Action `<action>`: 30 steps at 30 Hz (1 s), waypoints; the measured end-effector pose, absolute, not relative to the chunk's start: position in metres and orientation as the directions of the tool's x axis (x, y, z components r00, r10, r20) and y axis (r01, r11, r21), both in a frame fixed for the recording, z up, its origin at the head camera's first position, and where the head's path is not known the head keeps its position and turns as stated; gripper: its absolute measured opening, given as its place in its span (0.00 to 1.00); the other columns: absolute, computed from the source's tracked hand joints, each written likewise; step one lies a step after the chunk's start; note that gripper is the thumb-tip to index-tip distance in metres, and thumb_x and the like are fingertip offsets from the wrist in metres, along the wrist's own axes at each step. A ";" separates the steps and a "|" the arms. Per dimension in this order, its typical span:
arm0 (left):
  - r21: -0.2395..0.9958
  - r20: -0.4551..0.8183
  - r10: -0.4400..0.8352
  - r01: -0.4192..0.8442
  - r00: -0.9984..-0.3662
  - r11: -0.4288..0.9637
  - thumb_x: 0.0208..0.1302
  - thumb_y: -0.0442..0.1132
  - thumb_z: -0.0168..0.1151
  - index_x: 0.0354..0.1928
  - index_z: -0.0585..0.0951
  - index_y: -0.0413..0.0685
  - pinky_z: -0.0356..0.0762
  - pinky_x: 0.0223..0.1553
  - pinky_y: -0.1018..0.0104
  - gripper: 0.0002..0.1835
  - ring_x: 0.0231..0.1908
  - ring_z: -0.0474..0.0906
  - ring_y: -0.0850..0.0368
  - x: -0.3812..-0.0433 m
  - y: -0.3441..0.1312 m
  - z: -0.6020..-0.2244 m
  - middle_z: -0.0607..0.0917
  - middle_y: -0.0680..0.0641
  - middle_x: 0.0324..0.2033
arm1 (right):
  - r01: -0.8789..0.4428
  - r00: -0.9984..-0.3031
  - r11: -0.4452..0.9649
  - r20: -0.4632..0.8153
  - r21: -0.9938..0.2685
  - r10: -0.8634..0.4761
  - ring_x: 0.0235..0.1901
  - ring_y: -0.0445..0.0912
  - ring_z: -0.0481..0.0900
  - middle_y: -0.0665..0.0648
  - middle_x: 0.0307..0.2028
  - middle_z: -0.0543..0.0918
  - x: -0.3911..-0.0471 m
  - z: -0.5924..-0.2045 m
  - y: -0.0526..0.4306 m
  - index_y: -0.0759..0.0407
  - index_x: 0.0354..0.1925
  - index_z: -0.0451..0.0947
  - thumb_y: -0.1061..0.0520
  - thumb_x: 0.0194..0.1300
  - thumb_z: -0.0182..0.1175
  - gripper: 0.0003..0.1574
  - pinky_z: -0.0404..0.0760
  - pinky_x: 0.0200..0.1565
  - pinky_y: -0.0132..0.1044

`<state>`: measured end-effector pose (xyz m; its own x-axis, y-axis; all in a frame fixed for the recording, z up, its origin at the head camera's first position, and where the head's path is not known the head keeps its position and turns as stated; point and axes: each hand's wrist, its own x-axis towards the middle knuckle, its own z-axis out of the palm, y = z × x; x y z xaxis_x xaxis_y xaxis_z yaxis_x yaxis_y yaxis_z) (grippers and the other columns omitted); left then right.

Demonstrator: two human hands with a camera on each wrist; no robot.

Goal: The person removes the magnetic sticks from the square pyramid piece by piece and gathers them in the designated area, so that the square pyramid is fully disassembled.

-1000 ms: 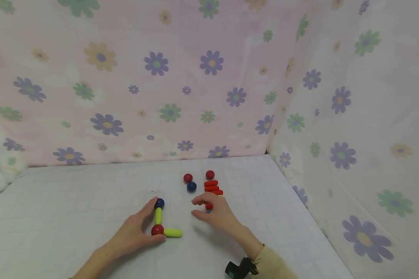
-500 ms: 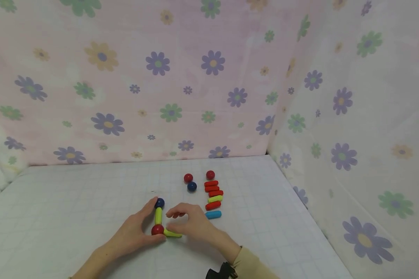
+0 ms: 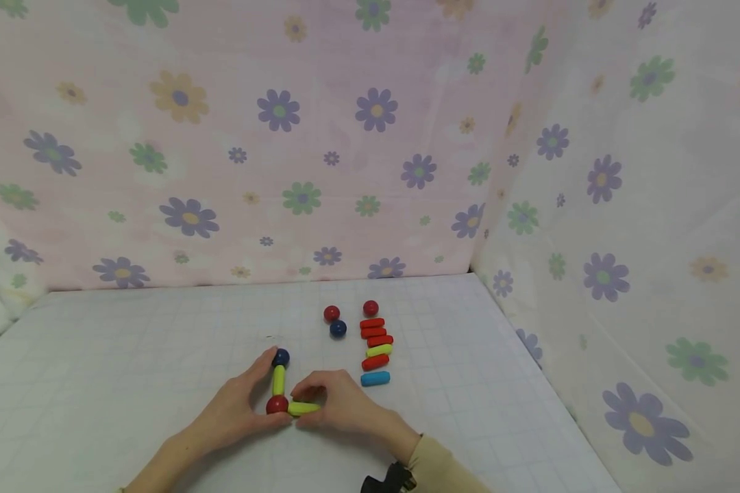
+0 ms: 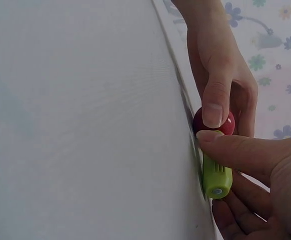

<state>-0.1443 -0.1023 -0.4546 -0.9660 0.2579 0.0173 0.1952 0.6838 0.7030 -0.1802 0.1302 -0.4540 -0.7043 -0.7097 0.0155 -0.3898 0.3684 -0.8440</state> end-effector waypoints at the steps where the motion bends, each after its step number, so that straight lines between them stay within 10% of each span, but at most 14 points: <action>1: 0.704 0.015 0.258 0.193 -0.966 0.684 0.47 0.67 0.75 0.79 0.54 0.48 0.62 0.69 0.38 0.63 0.75 0.56 0.42 -0.144 -0.102 -0.454 0.59 0.42 0.76 | -0.386 -0.707 0.372 0.012 -0.844 -0.707 0.45 0.34 0.81 0.41 0.46 0.86 -0.180 -0.454 0.130 0.48 0.52 0.83 0.54 0.58 0.74 0.23 0.80 0.54 0.29; 30: 0.706 -0.012 0.238 0.160 -0.971 0.690 0.46 0.66 0.76 0.79 0.54 0.51 0.63 0.69 0.37 0.63 0.75 0.57 0.41 -0.143 -0.101 -0.454 0.59 0.43 0.77 | -0.468 -0.668 0.330 0.084 -0.820 -0.739 0.44 0.37 0.78 0.44 0.45 0.85 -0.181 -0.458 0.129 0.47 0.53 0.83 0.54 0.66 0.67 0.16 0.79 0.54 0.30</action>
